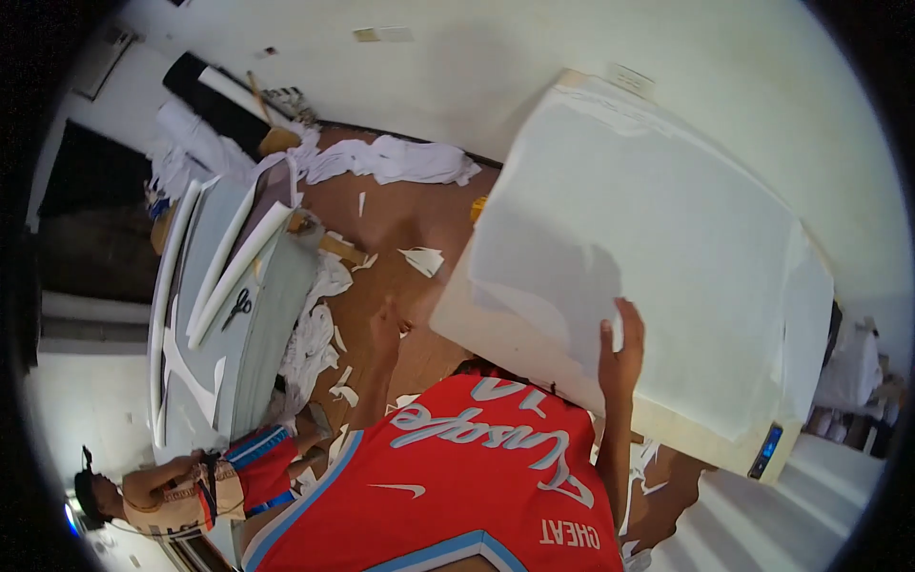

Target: Cutting out a specific pattern from a roll of white material using scissors.

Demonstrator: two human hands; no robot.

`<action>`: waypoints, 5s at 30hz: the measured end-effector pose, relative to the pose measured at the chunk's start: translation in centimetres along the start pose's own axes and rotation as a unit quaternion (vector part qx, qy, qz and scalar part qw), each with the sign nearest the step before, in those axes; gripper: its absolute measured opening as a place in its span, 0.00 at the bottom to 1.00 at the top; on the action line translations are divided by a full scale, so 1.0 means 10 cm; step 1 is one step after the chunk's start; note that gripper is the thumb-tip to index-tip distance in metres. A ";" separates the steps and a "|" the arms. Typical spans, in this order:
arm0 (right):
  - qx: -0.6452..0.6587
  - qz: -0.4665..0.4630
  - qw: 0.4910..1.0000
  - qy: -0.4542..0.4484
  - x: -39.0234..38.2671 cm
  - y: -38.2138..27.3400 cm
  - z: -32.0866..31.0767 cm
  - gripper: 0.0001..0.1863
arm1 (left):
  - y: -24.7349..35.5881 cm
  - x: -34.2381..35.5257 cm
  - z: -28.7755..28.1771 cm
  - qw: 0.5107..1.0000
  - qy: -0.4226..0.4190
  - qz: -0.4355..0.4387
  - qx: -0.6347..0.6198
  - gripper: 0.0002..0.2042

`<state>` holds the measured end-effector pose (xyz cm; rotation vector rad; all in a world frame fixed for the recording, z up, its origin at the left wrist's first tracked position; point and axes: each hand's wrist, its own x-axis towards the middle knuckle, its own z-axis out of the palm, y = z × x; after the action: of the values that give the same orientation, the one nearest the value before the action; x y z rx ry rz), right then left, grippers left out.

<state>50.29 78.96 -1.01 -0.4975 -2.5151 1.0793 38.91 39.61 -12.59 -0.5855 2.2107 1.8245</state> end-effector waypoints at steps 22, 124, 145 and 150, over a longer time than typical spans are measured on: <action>0.041 -0.117 0.947 -0.296 0.24 -1.10 1.37 0.15 | -1.54 -0.01 -1.03 0.933 -0.235 0.058 0.268 0.16; -0.189 0.171 0.967 0.008 0.14 2.10 -2.75 0.15 | 1.02 1.34 0.97 0.929 -0.167 -0.041 -0.329 0.14; -0.123 0.157 0.966 0.167 0.30 4.18 -2.82 0.20 | 0.20 0.73 1.16 0.951 0.080 0.258 0.152 0.19; 0.163 0.088 0.940 0.286 0.81 3.56 -2.69 0.22 | 0.17 0.49 1.16 0.932 0.109 0.265 0.223 0.20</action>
<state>61.70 122.18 -8.58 -0.8126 -1.7750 1.1772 32.85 50.31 -15.52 -0.1011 3.0341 1.4035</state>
